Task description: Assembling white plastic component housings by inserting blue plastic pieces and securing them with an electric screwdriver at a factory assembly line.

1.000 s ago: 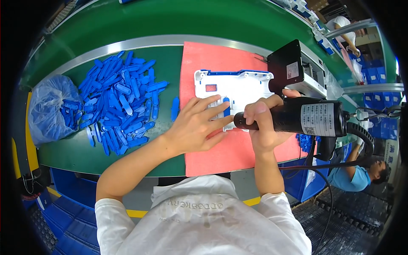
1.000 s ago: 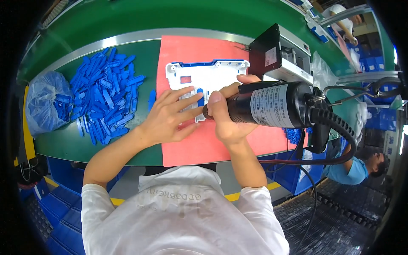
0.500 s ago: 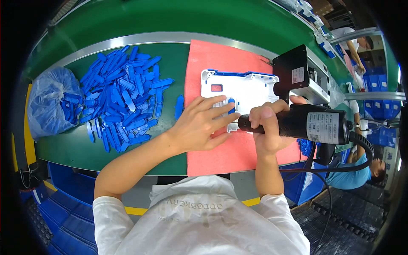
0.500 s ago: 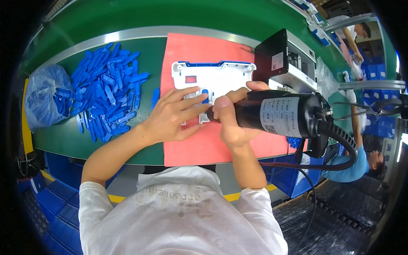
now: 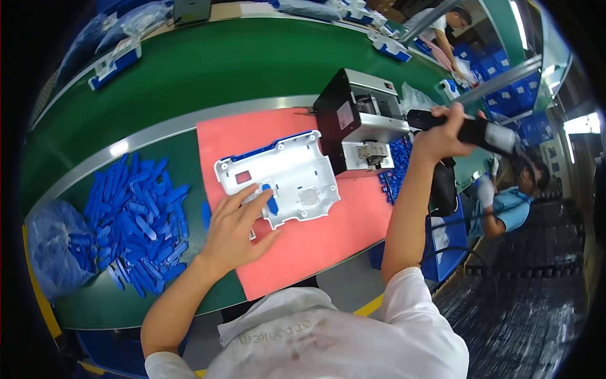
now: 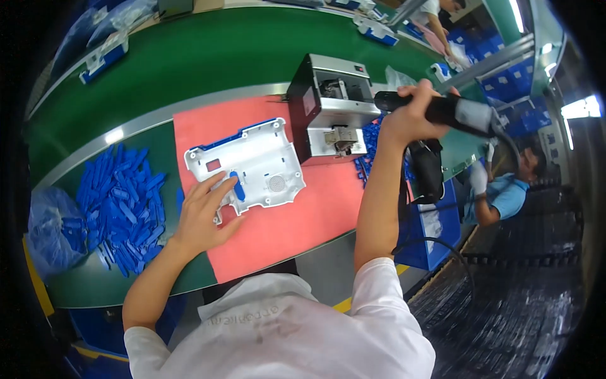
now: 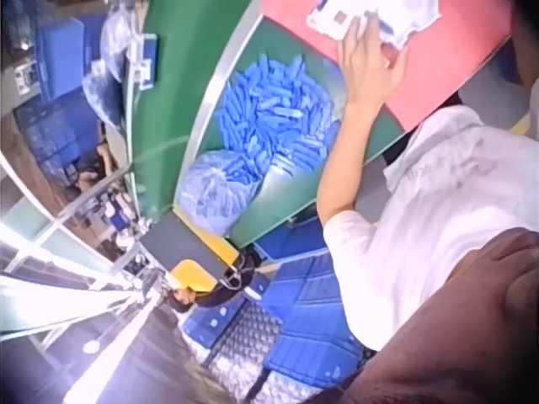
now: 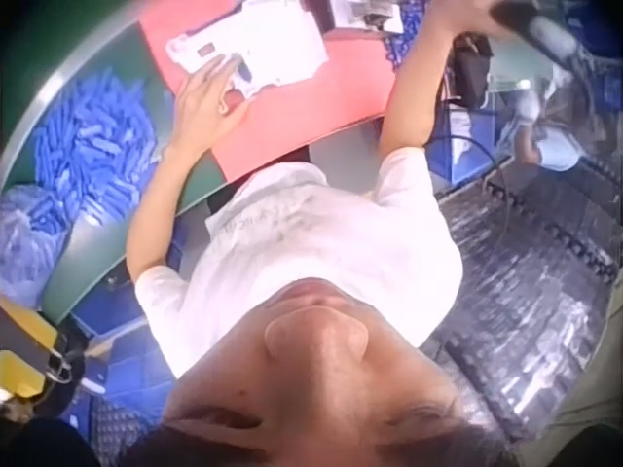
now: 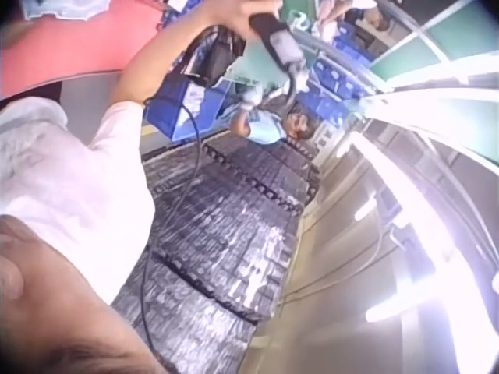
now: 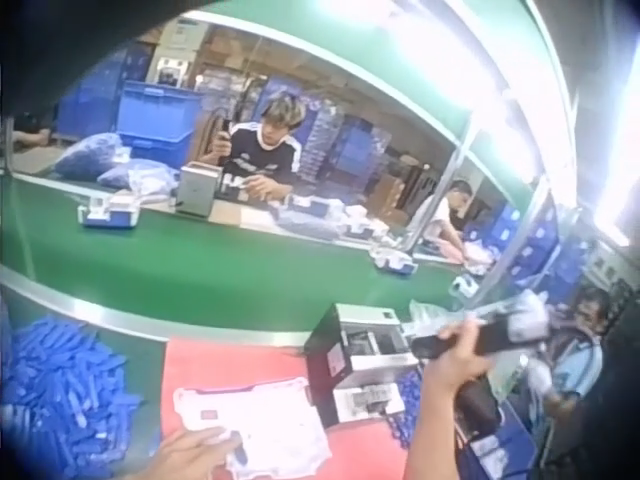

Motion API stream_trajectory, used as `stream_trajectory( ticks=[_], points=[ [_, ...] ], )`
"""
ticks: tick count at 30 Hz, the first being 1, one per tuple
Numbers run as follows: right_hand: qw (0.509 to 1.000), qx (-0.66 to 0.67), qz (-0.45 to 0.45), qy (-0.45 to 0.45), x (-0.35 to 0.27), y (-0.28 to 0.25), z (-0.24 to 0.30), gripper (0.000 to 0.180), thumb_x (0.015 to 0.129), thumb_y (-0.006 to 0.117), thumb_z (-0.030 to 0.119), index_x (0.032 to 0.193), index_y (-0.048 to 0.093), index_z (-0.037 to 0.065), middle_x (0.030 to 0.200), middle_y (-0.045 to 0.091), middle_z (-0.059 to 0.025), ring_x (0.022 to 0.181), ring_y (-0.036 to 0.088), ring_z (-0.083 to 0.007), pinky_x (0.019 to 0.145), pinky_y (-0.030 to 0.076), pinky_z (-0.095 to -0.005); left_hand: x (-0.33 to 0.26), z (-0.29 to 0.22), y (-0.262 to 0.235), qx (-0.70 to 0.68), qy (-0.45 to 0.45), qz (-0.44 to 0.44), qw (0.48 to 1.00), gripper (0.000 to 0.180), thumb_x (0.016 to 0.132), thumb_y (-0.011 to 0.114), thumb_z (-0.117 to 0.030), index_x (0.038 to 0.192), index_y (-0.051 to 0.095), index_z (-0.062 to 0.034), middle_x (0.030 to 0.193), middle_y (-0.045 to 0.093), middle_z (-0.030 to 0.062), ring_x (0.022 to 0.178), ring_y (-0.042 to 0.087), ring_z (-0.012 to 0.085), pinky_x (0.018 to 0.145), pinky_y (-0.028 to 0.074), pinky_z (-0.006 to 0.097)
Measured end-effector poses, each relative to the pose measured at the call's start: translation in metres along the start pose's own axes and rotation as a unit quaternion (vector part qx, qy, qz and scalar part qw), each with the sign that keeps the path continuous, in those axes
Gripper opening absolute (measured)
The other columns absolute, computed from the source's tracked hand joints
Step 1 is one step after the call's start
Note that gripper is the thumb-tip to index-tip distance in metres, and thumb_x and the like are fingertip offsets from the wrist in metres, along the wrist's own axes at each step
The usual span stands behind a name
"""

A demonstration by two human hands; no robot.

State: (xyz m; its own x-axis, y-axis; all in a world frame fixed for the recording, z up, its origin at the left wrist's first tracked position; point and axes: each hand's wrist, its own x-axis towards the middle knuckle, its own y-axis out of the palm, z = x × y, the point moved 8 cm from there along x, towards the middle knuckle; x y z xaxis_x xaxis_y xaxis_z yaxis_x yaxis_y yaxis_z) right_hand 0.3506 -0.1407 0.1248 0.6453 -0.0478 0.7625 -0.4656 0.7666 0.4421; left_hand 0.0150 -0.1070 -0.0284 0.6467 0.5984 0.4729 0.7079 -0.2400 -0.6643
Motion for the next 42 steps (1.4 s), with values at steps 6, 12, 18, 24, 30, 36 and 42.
stream_trajectory(
  ticks=[6,12,18,24,30,36,42],
  points=[
    [0.998,0.034,0.022,-0.045,0.007,-0.022,0.052,0.049,0.083,0.056,-0.004,0.127,0.035,0.0,0.062,0.051,-0.0063,0.049,0.051,-0.0151,0.053,0.048,-0.0334,-0.001,0.001,0.0,0.007,-0.01,0.005,1.0,0.063,0.067,0.079,-0.023,0.123,0.06,-0.0029,0.118,0.061,0.0212,0.11,0.057,0.0331,0.088,0.045,0.042],
    [0.981,0.073,0.135,0.114,-0.03,-0.016,0.045,0.048,0.084,0.054,-0.003,0.128,0.036,0.003,0.064,0.049,-0.006,0.048,0.049,-0.016,0.051,0.046,-0.0363,0.0,0.004,0.003,0.004,-0.017,-0.005,1.0,0.063,0.066,0.08,-0.021,0.123,0.06,-0.0035,0.121,0.058,0.0227,0.101,0.06,0.0334,0.086,0.046,0.041],
    [0.961,-0.007,0.21,0.177,-0.062,-0.012,0.005,0.046,0.081,0.058,-0.01,0.122,0.039,-0.003,0.06,0.05,-0.0042,0.047,0.05,-0.0142,0.049,0.044,-0.0305,0.002,0.002,0.0,0.012,-0.008,-0.008,1.0,0.062,0.066,0.081,-0.021,0.122,0.061,-0.0032,0.12,0.058,0.0235,0.101,0.061,0.0334,0.086,0.047,0.041],
    [0.964,0.005,0.214,0.157,-0.063,-0.012,0.03,0.046,0.082,0.058,-0.008,0.123,0.039,-0.003,0.061,0.051,-0.0055,0.046,0.05,-0.0148,0.048,0.045,-0.0319,0.0,0.002,-0.001,0.01,-0.011,-0.002,1.0,0.061,0.067,0.08,-0.022,0.122,0.061,-0.0034,0.118,0.059,0.0238,0.109,0.058,0.0355,0.087,0.046,0.042],
    [0.975,0.051,0.174,0.132,-0.056,-0.006,0.022,0.043,0.08,0.058,-0.012,0.118,0.042,-0.005,0.064,0.054,-0.0046,0.047,0.052,-0.0136,0.048,0.044,-0.0277,-0.001,-0.001,-0.002,0.007,-0.011,-0.011,1.0,0.06,0.068,0.079,-0.021,0.122,0.06,-0.0023,0.112,0.064,0.0208,0.112,0.057,0.0344,0.089,0.045,0.043],
    [0.957,0.042,0.214,0.192,-0.062,-0.01,0.024,0.041,0.079,0.058,-0.014,0.116,0.044,-0.004,0.064,0.053,-0.0047,0.046,0.051,-0.013,0.047,0.043,-0.0263,-0.001,0.0,-0.003,0.004,-0.007,-0.007,1.0,0.058,0.069,0.079,-0.02,0.121,0.06,-0.0023,0.108,0.066,0.015,0.115,0.056,0.0328,0.089,0.045,0.043],
    [0.928,0.133,0.248,0.246,-0.102,0.022,0.059,0.051,0.083,0.052,-0.006,0.13,0.034,0.003,0.062,0.044,-0.0038,0.045,0.047,-0.0151,0.048,0.043,-0.0328,-0.004,0.005,0.0,0.005,0.01,0.0,1.0,0.06,0.071,0.078,-0.021,0.124,0.056,-0.0036,0.103,0.068,0.0121,0.121,0.051,0.0319,0.091,0.042,0.042]
  ],
)
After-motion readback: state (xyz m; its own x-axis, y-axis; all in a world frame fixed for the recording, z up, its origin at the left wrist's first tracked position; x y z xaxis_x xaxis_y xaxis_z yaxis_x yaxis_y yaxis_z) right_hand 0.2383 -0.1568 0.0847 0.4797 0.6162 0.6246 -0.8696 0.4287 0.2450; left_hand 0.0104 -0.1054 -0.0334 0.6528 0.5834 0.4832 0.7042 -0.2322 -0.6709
